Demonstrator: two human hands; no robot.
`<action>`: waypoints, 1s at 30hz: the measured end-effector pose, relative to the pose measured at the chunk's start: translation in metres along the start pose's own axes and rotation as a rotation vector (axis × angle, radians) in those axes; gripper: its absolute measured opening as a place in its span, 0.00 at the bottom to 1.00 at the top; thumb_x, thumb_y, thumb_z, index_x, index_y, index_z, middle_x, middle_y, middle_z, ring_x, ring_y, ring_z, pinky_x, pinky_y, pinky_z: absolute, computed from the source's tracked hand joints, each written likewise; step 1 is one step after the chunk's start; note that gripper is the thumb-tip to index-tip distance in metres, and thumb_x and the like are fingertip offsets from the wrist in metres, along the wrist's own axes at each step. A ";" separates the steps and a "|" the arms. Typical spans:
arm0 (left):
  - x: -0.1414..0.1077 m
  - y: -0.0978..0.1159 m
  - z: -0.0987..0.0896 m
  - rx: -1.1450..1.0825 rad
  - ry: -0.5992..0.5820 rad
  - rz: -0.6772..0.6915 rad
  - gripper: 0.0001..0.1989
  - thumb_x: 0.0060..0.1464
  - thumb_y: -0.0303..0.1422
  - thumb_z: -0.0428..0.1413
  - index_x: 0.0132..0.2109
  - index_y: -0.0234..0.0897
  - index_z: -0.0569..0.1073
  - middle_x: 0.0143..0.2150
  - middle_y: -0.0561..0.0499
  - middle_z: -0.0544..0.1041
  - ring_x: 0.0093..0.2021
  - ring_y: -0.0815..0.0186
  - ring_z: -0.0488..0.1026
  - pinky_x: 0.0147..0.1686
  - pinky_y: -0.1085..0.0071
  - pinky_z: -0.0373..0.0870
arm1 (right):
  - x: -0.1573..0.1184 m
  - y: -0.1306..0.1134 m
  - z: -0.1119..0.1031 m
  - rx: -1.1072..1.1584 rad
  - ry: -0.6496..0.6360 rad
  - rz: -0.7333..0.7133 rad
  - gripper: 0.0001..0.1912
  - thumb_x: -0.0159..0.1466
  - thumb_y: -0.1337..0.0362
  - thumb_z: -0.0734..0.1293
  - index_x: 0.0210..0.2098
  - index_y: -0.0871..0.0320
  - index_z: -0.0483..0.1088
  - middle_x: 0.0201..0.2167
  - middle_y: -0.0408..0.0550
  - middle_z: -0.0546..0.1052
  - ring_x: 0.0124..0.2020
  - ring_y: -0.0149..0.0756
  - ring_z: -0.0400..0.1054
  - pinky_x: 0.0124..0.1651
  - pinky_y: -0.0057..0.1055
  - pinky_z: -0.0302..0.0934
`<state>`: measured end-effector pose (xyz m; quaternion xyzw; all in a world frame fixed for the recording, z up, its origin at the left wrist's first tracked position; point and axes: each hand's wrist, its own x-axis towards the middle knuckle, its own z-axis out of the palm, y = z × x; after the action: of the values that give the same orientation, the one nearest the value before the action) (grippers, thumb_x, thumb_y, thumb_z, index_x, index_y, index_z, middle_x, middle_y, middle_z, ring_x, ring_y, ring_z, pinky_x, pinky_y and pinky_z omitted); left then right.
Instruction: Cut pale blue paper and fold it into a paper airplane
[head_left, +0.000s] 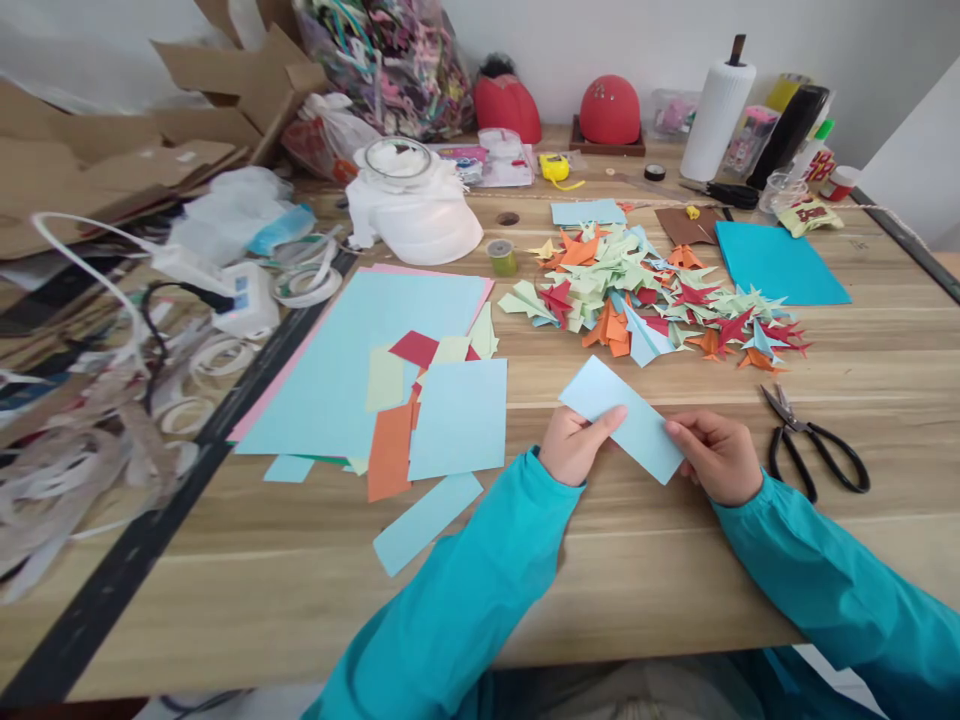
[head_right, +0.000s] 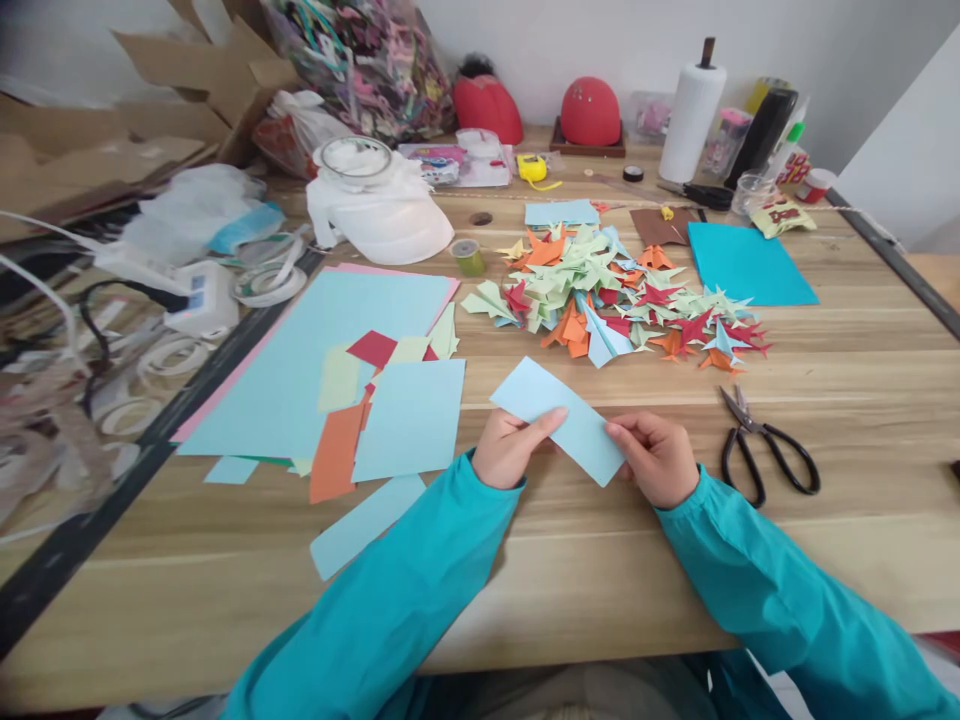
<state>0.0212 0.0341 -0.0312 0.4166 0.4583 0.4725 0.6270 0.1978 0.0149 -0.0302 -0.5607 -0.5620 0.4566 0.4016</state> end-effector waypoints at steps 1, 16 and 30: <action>0.000 0.000 0.000 0.006 0.006 0.010 0.15 0.39 0.41 0.61 0.23 0.31 0.72 0.20 0.50 0.73 0.21 0.68 0.68 0.21 0.72 0.68 | 0.000 0.000 0.000 -0.035 -0.002 -0.020 0.16 0.56 0.52 0.64 0.29 0.60 0.71 0.10 0.39 0.66 0.08 0.25 0.57 0.10 0.22 0.50; 0.004 0.003 -0.009 0.037 0.233 0.026 0.16 0.37 0.41 0.62 0.20 0.30 0.72 0.16 0.50 0.72 0.14 0.69 0.65 0.13 0.73 0.62 | -0.001 0.003 -0.005 -0.337 0.223 -0.469 0.11 0.59 0.63 0.63 0.42 0.56 0.68 0.29 0.46 0.73 0.28 0.32 0.68 0.31 0.30 0.65; -0.008 -0.002 0.011 0.085 -0.159 0.104 0.16 0.42 0.40 0.60 0.34 0.31 0.74 0.38 0.45 0.74 0.39 0.62 0.70 0.39 0.67 0.67 | -0.004 0.003 0.004 -0.305 -0.153 -0.506 0.20 0.55 0.60 0.67 0.47 0.54 0.64 0.43 0.51 0.70 0.42 0.39 0.66 0.41 0.35 0.65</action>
<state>0.0316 0.0252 -0.0295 0.5022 0.4042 0.4502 0.6178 0.1944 0.0108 -0.0339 -0.4205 -0.7745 0.2935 0.3704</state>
